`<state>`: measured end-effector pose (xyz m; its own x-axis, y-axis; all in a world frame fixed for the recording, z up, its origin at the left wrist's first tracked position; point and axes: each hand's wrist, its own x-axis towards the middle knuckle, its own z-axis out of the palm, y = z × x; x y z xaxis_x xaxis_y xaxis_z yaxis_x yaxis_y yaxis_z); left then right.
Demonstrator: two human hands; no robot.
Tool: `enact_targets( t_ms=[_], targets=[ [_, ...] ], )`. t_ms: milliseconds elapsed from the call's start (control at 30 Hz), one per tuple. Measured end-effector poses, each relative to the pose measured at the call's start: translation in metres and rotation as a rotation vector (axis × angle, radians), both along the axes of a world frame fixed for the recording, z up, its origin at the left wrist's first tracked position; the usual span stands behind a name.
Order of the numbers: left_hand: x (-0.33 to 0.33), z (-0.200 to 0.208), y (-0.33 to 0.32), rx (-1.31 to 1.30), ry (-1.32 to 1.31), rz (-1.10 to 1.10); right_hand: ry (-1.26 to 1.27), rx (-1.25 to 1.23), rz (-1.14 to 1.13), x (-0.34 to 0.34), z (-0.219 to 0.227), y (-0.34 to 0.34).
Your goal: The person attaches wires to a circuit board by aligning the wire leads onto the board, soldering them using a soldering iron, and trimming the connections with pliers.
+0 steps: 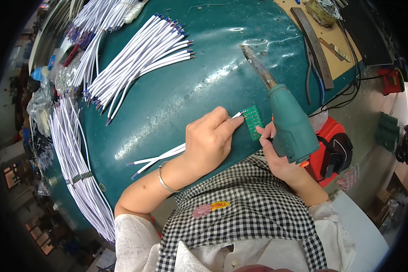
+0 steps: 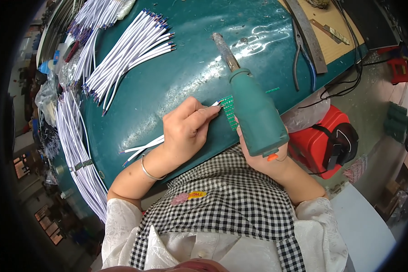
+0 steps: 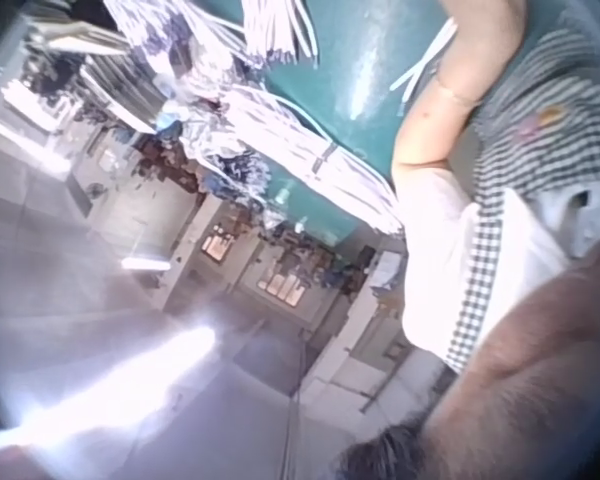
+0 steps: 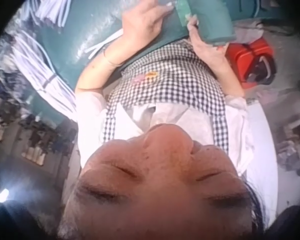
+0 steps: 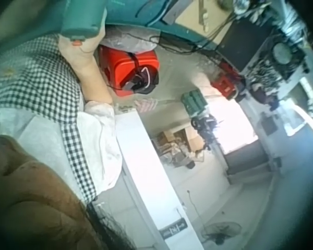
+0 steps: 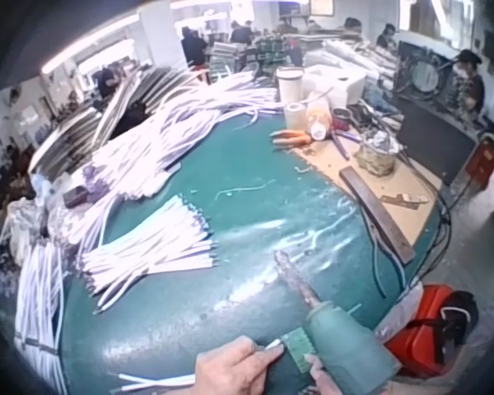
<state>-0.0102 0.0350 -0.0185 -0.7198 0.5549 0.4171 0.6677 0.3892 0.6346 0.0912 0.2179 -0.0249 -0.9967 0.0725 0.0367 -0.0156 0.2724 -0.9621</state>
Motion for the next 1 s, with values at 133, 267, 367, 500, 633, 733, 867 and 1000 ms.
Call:
enact_targets(
  t_ms=[133,267,367,500,633,733,867,1000],
  targets=[
    [-0.0016,0.0023,0.0015,-0.001,-0.032,0.034,0.049,0.022,-0.038,0.0,-0.0043,-0.0005],
    [-0.002,0.0023,0.0017,-0.028,-0.004,0.027,0.103,0.052,-0.1,-0.0009,-0.0036,-0.002],
    [0.0002,0.0024,0.0009,-0.105,0.096,0.001,0.113,0.004,-0.136,0.001,-0.0065,-0.0043],
    [0.0015,-0.0047,0.0012,-0.058,0.144,-0.017,0.122,0.048,-0.111,0.0005,-0.0041,-0.0026],
    [-0.0011,-0.0007,0.0057,-0.034,0.102,0.011,0.097,0.039,-0.122,-0.001,0.0004,-0.0029],
    [-0.004,0.0007,0.0069,-0.065,0.038,0.016,0.103,-0.022,-0.143,-0.0015,-0.0009,-0.0048],
    [-0.0022,-0.0014,0.0053,-0.1,0.09,0.009,0.127,-0.107,-0.166,-0.0009,-0.0031,-0.0052],
    [-0.0005,0.001,0.0068,-0.129,0.161,-0.007,0.103,-0.137,-0.171,0.0009,-0.0035,-0.0061]
  ],
)
